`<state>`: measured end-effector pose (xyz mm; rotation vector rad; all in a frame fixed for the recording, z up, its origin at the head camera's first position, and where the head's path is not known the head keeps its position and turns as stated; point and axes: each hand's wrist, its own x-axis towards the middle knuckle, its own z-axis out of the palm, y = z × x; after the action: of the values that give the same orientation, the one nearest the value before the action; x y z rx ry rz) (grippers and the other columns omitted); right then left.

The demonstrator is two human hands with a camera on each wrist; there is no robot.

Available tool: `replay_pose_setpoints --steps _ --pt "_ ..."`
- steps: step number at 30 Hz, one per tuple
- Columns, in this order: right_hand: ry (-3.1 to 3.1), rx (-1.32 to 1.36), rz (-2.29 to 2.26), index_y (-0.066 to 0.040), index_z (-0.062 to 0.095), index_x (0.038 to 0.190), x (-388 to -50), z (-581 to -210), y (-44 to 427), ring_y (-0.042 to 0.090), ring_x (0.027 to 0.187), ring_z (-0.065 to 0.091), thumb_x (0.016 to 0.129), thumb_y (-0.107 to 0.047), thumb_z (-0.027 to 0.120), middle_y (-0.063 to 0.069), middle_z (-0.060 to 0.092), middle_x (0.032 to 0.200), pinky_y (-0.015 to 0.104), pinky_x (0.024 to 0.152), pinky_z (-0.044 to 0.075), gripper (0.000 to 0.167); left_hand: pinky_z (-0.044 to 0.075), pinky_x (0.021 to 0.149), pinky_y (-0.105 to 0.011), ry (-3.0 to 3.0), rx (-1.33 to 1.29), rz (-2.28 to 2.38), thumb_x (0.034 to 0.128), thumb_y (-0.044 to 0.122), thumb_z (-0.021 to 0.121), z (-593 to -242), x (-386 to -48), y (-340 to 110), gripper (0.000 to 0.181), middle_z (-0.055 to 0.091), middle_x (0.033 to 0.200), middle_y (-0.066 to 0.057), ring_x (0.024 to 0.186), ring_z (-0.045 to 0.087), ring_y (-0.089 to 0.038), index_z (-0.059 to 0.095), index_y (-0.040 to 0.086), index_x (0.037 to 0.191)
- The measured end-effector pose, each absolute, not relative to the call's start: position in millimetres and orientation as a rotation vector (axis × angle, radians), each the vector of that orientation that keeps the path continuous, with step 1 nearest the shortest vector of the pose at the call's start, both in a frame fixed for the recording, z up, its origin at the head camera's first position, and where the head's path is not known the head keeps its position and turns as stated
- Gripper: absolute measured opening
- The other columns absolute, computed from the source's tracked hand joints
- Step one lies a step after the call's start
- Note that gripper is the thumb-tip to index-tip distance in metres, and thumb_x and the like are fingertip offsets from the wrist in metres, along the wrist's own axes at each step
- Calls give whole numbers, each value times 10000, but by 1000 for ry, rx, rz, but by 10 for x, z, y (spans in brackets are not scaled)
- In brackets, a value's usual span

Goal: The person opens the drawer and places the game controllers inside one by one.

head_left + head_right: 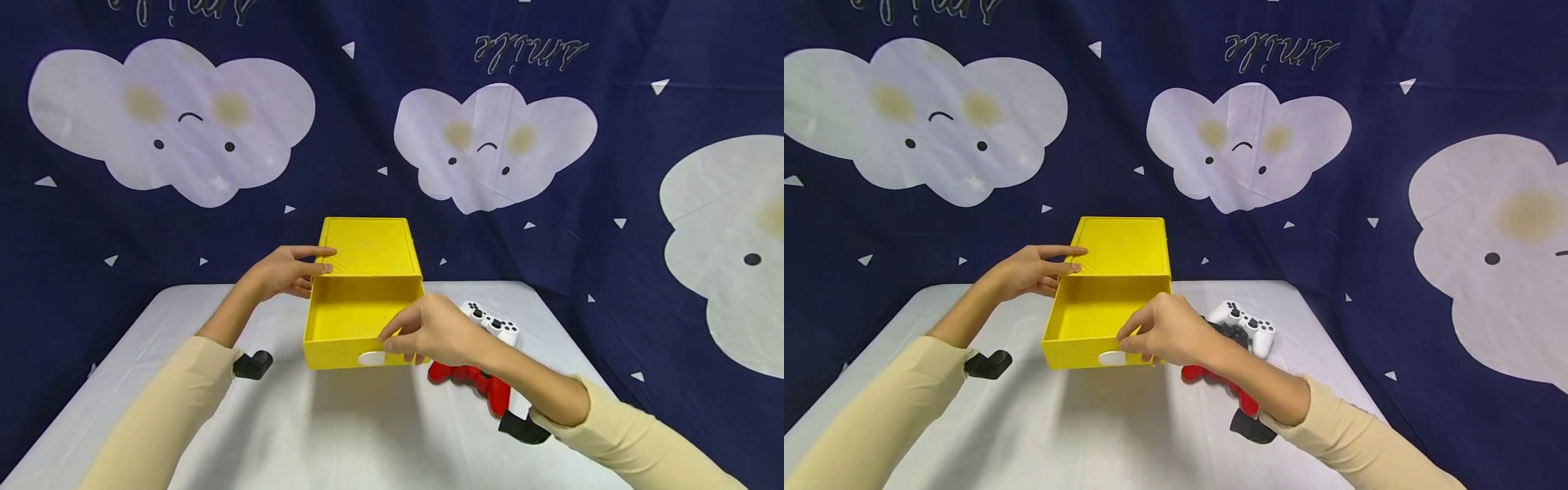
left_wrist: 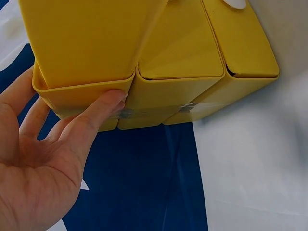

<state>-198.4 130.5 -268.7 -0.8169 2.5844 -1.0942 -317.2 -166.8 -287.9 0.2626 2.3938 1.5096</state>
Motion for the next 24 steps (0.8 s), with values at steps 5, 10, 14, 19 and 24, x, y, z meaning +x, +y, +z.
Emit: replay_pose_setpoints --steps 5,10,14,19,24 --pt "2663 -772 -1125 -123 808 1033 -2067 -2615 1423 229 634 692 888 -172 785 20 770 811 346 619 617 155 604 927 -448 2403 260 1503 978 319 695 -2876 -3167 -1655 625 448 1553 -204 1219 637 -424 452 230 1547" --pt "2756 -715 -1136 -120 800 1028 -2160 -2620 1572 204 661 689 864 -180 812 3 768 835 341 629 613 175 599 939 -454 2399 270 1497 980 326 691 -2884 -3167 -1637 629 429 1566 -209 1239 620 -432 446 227 1550" --pt "2795 -658 -1134 -86 787 1066 -2214 -2638 1707 187 682 690 858 -179 814 24 765 850 315 648 617 229 599 941 -451 2390 258 1497 983 322 689 -2885 -3169 -1633 622 428 1570 -199 1245 617 -429 447 235 1550" --pt "2858 -568 -1107 -76 766 1107 -2322 -2676 1906 181 690 693 853 -218 821 43 770 883 330 675 623 296 601 933 -452 2406 251 1490 986 312 685 -2862 -3158 -1647 612 439 1561 -196 1227 629 -428 453 234 1546" --pt "2921 -465 -1036 -89 763 1114 -2466 -2802 2157 188 785 710 842 -260 831 63 773 925 333 727 618 328 600 937 -450 2404 256 1490 988 305 681 -2855 -3160 -1658 607 427 1570 -192 1229 628 -427 453 231 1546"
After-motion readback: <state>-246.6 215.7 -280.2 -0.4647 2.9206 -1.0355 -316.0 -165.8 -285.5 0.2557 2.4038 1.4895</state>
